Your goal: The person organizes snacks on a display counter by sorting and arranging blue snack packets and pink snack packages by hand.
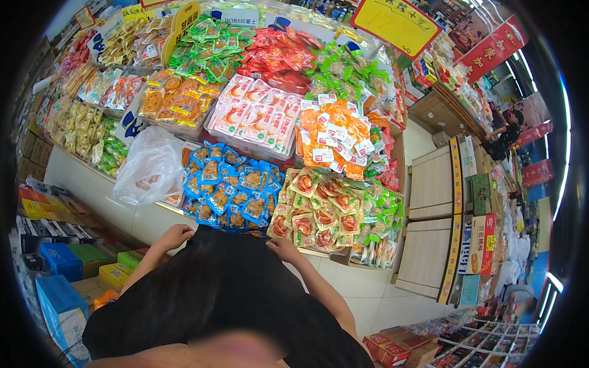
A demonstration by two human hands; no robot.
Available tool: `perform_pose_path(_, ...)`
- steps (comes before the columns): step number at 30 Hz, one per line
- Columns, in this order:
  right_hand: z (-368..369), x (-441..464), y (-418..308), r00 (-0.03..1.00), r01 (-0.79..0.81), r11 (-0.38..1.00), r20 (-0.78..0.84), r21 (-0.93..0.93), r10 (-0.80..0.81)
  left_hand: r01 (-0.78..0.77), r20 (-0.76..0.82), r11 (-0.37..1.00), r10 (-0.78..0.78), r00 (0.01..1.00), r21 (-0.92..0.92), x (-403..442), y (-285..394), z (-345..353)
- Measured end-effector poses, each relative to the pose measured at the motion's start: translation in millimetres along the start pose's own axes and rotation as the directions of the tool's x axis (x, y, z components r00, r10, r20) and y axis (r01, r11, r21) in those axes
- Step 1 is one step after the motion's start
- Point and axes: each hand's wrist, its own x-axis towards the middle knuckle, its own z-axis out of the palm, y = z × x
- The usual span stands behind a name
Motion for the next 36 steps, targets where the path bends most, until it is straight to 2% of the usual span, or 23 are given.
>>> perform_pose_path(3,-19.1,-3.6,-27.6,0.999,-0.004,0.996,0.042,-0.088,0.008,-0.074,-0.085,0.992,0.082,0.993,0.098,2.9,16.3,-13.8)
perform_pose_path(5,-30.6,-9.5,-46.5,0.996,-0.025,0.996,0.082,0.086,0.018,-0.111,-0.063,0.993,0.114,0.991,0.048,5.0,17.0,-16.2)
perform_pose_path(6,-36.7,-11.2,-55.1,0.996,-0.025,0.996,0.083,0.082,0.018,-0.112,-0.065,0.993,0.115,0.991,0.045,5.5,13.0,-14.1)
perform_pose_path(8,-45.8,-12.0,-66.8,0.999,0.036,0.993,0.015,0.109,-0.038,-0.04,0.08,0.99,0.03,0.996,0.134,7.0,-7.1,-6.9)
perform_pose_path(9,-47.8,-10.8,-66.8,0.999,0.036,0.994,0.013,0.108,-0.038,-0.043,0.08,0.99,0.032,0.996,0.133,7.2,-23.3,0.6)
perform_pose_path(11,-50.4,-8.5,-65.0,0.995,0.104,0.992,-0.009,0.068,-0.103,-0.031,0.128,0.956,-0.007,0.992,0.291,7.9,-52.8,15.9)
perform_pose_path(12,-50.0,-7.9,-64.8,0.995,0.102,0.993,-0.01,0.065,-0.102,0.02,0.137,0.938,-0.071,0.988,0.346,0.9,-40.2,11.6)
perform_pose_path(13,-48.6,-6.9,-64.8,0.995,0.095,0.995,-0.006,-0.021,-0.095,0.019,0.136,0.939,-0.07,0.988,0.343,-5.9,-27.1,5.0)
perform_pose_path(14,-46.5,-5.6,-65.2,0.996,0.088,0.99,-0.001,-0.107,-0.089,0.025,0.157,0.946,-0.08,0.984,0.324,-12.4,-15.6,-1.9)
perform_pose_path(16,-41.2,-4.0,-65.9,0.995,0.1,0.985,0.007,-0.14,-0.1,0.036,0.178,0.953,-0.093,0.98,0.301,-15.6,-12.9,-6.2)
perform_pose_path(18,-39.2,-2.7,-70.8,0.994,0.113,0.979,0.012,-0.172,-0.113,0.061,0.22,0.998,-0.059,0.974,-0.003,-14.4,-18.1,-7.5)
perform_pose_path(19,-38.0,-2.5,-73.1,0.992,0.125,0.977,0.021,-0.172,-0.123,0.063,0.22,0.998,-0.06,0.974,-0.004,-14.1,-19.6,-4.1)
perform_pose_path(21,-36.9,-1.0,-73.7,0.991,0.136,0.976,0.03,-0.17,-0.133,-0.008,0.105,0.943,0.045,0.993,-0.334,-12.8,-21.8,7.9)
perform_pose_path(22,-35.8,1.3,-71.0,0.988,0.153,0.974,0.039,-0.17,-0.148,-0.006,0.107,0.943,0.044,0.993,-0.333,-12.4,-22.6,13.1)
perform_pose_path(24,-33.1,1.3,-69.8,0.986,0.168,0.972,0.047,-0.167,-0.162,-0.118,-0.043,0.953,0.111,0.993,-0.28,-11.8,-24.4,23.1)
perform_pose_path(25,-31.2,0.9,-69.4,0.989,0.15,0.972,0.028,-0.178,-0.148,-0.118,-0.042,0.953,0.111,0.993,-0.28,-6.5,-36.0,28.6)
perform_pose_path(27,-26.3,0.3,-66.2,0.991,0.132,0.973,0.01,-0.19,-0.132,-0.113,-0.053,0.993,0.111,0.992,-0.025,7.0,-60.0,37.6)
perform_pose_path(29,-20.4,2.3,-63.6,0.981,0.186,0.956,-0.014,-0.228,-0.195,-0.13,-0.059,0.991,0.128,0.99,-0.041,14.8,-67.3,43.6)
perform_pose_path(34,-18.7,0.7,-67.9,0.984,0.171,0.958,-0.007,-0.23,-0.178,-0.197,-0.082,0.97,0.186,0.979,-0.145,41.0,-108.9,74.5)
perform_pose_path(36,-19.2,0.6,-68.2,0.985,0.168,0.959,0.002,-0.228,-0.172,-0.288,-0.114,0.914,0.266,0.957,-0.286,42.6,-100.4,76.0)
